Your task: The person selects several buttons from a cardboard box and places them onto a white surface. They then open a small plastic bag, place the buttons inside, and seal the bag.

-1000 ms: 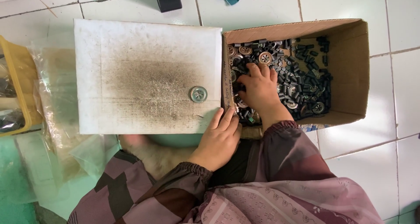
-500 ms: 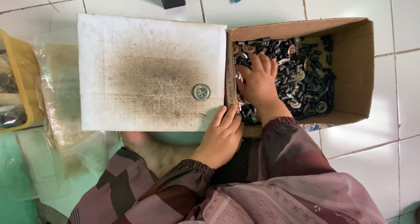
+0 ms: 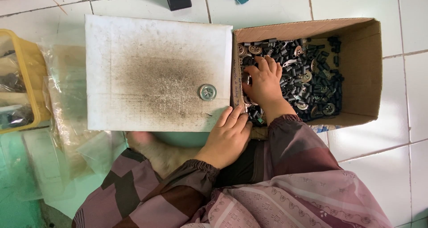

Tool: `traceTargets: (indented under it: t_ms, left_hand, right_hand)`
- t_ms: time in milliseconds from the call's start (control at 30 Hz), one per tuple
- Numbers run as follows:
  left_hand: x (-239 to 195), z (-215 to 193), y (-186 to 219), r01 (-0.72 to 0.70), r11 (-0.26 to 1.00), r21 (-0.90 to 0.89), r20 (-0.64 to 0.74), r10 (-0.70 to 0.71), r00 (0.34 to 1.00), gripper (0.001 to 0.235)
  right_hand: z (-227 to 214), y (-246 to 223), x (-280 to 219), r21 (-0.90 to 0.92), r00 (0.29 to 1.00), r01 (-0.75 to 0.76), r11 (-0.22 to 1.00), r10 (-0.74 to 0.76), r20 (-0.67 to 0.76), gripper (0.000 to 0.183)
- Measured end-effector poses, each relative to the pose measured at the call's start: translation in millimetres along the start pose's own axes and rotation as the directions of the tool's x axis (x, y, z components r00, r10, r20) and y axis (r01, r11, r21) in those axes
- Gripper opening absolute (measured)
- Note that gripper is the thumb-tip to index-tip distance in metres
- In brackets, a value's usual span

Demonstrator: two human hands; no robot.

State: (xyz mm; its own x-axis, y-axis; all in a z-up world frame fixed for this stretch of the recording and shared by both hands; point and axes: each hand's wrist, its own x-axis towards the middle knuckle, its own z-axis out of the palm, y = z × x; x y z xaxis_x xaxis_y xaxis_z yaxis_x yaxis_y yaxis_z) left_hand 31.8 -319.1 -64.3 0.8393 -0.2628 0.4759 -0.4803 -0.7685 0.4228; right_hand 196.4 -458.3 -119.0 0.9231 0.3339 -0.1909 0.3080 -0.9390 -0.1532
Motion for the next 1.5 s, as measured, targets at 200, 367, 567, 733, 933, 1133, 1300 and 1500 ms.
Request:
traceTargets:
  t_ms: [200, 367, 567, 733, 933, 1133, 1300, 1500]
  left_hand:
    - [-3, 2, -2, 0.032, 0.999, -0.041, 0.021, -0.031, 0.999, 0.025]
    - [13, -40, -31, 0.055, 0.998, 0.006, -0.004, -0.055, 0.998, 0.034]
    - [-18, -136, -131, 0.363, 0.888, 0.283, -0.214, -0.310, 0.926, 0.034]
    - [-91, -168, -189, 0.830, 0.473, 0.296, -0.377, -0.740, 0.556, 0.070]
    - [-100, -178, -182, 0.982, 0.190, 0.008, -0.133, -0.973, 0.189, 0.069]
    - [-110, -187, -156, 0.984, 0.137, 0.111, -0.083, -0.986, 0.146, 0.071]
    - [-112, -163, -139, 0.735, 0.569, 0.369, -0.401, -0.616, 0.678, 0.062]
    - [-14, -122, -55, 0.451, 0.892, 0.042, -0.139, -0.442, 0.886, 0.023]
  right_hand:
    - [14, 29, -1, 0.103, 0.999, -0.008, 0.995, 0.012, -0.030, 0.021]
    - [14, 45, -9, 0.143, 0.993, 0.038, 0.989, -0.022, -0.112, 0.015]
    - [-15, 39, -21, 0.346, 0.996, 0.061, 0.936, -0.033, -0.088, 0.007]
    - [-22, 38, -29, 0.496, 0.991, -0.008, 0.869, 0.072, -0.111, 0.024]
    - [-48, 19, -48, 0.568, 0.987, 0.006, 0.823, 0.088, -0.137, 0.029]
    - [-63, 9, -61, 0.657, 0.980, -0.043, 0.753, 0.158, -0.117, 0.023]
    - [-118, -55, -89, 0.813, 0.927, -0.120, 0.569, 0.357, -0.112, 0.022]
    - [-73, -101, -82, 0.807, 0.970, -0.125, 0.577, 0.241, -0.022, 0.020]
